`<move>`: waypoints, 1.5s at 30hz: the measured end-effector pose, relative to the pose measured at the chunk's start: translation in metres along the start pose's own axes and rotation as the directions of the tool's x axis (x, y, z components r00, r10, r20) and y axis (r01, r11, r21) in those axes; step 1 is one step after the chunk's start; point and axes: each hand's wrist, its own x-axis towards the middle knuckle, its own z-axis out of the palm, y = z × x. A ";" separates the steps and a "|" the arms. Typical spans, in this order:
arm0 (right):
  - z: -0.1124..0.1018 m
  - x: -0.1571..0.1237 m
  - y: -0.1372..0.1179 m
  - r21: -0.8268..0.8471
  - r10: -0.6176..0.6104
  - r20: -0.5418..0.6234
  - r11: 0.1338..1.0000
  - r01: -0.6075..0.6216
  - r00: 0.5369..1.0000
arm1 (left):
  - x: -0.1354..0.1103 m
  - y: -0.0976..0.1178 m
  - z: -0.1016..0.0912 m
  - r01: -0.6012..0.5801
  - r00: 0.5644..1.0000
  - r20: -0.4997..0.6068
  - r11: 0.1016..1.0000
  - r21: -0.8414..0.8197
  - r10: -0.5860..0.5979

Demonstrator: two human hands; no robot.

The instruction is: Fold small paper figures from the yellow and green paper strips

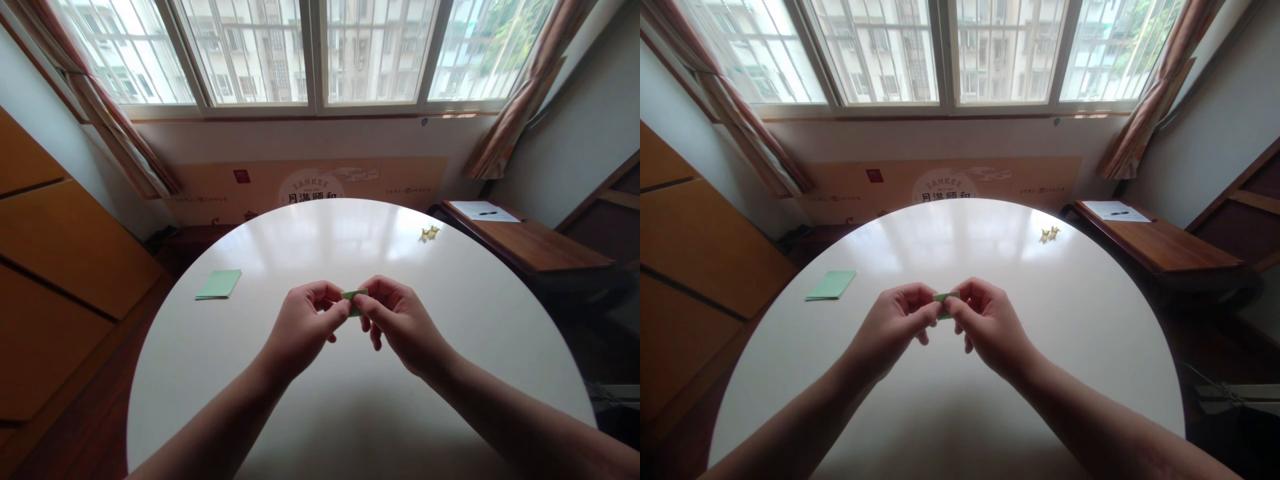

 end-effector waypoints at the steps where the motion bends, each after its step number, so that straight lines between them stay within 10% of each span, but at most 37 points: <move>1: 0.000 0.000 0.000 -0.003 -0.005 0.002 1.000 0.005 1.000 | 0.000 -0.001 0.000 0.000 1.000 -0.007 1.000 -0.002 0.000; 11: -0.001 0.003 -0.001 -0.187 -0.032 0.043 0.982 0.040 0.999 | -0.001 -0.003 0.002 -0.093 0.994 -0.025 0.941 0.324 0.107; 30: 0.008 -0.005 -0.001 -0.123 -0.134 -0.082 0.985 0.123 0.988 | 0.005 -0.005 -0.004 0.008 1.000 -0.028 0.991 0.134 -0.004; 45: -0.008 0.005 -0.001 0.031 -0.061 -0.208 0.997 0.069 0.976 | 0.004 -0.001 -0.013 -0.149 0.976 -0.102 0.926 0.347 0.195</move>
